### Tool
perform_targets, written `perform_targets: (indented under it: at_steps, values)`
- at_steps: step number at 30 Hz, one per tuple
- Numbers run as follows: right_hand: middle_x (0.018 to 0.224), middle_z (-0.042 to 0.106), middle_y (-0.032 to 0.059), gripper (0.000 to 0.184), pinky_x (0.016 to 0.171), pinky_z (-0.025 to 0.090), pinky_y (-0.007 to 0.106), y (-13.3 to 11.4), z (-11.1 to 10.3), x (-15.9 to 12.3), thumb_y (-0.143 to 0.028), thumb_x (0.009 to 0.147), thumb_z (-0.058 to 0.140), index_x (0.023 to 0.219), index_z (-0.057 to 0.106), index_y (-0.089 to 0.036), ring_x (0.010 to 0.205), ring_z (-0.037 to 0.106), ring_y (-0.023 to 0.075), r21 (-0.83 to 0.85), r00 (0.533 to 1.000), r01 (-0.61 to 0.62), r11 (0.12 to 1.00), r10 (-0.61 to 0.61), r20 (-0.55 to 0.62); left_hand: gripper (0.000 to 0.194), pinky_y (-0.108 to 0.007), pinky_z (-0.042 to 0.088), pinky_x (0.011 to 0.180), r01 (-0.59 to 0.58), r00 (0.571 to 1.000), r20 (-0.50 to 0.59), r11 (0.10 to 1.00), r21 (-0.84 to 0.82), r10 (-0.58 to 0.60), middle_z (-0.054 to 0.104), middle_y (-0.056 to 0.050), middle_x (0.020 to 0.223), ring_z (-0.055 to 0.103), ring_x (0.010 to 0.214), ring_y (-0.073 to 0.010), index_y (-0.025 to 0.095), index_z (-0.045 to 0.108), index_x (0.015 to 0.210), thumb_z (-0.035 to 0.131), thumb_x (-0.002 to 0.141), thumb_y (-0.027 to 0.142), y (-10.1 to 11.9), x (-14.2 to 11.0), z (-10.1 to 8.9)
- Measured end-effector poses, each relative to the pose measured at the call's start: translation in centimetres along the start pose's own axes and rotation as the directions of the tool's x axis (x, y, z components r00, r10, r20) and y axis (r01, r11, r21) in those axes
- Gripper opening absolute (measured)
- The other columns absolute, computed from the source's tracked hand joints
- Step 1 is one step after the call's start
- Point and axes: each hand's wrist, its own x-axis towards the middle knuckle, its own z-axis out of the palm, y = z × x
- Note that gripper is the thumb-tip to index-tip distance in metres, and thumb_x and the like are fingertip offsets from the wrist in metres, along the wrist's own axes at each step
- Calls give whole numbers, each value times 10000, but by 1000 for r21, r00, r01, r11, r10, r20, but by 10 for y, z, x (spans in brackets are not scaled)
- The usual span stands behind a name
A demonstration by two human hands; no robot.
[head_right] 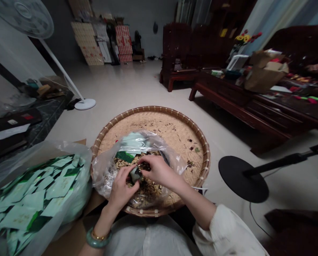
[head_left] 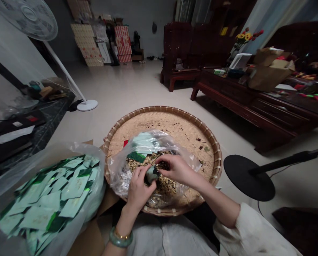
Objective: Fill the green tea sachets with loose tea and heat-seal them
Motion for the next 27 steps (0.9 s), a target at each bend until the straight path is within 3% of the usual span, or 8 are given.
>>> perform_targets:
  at_steps: [6, 11, 18, 27]
  values:
    - [940, 671, 45, 267, 781, 466, 294, 0, 0, -2, -77, 736, 642, 979, 648, -188, 883, 615, 181, -103, 999, 36, 994, -37, -11, 433, -417, 499, 889, 9, 1000, -17, 1000, -16, -10, 579, -83, 1057, 574, 1020, -246, 209, 536, 1141, 573, 716, 134, 2, 2, -1]
    - [1036, 668, 62, 395, 788, 468, 286, -6, -3, -3, -51, 733, 628, 1103, 578, -180, 915, 622, 186, -105, 1000, 25, 994, -23, 20, 438, -418, 497, 897, 22, 999, -34, 1000, -11, -22, 581, -89, 1078, 572, 1040, -250, 200, 532, 1141, 571, 710, 134, 2, 2, 0]
    - [913, 681, 31, 288, 785, 468, 283, -12, -2, 0, -3, 731, 593, 947, 634, -188, 862, 627, 173, -110, 993, 75, 991, -64, 99, 411, -390, 523, 845, 40, 999, -25, 999, -7, -40, 590, -91, 1075, 586, 1027, -248, 203, 547, 1128, 578, 721, 151, 1, 2, -1]
    - [1068, 590, 85, 417, 855, 491, 320, -16, -1, 0, 14, 749, 593, 1123, 593, -171, 992, 579, 194, -102, 992, 109, 989, -102, 77, 407, -415, 508, 876, 25, 999, -20, 1000, 10, -24, 570, -93, 1061, 567, 1027, -247, 186, 517, 1126, 564, 725, 132, -2, 1, 2]
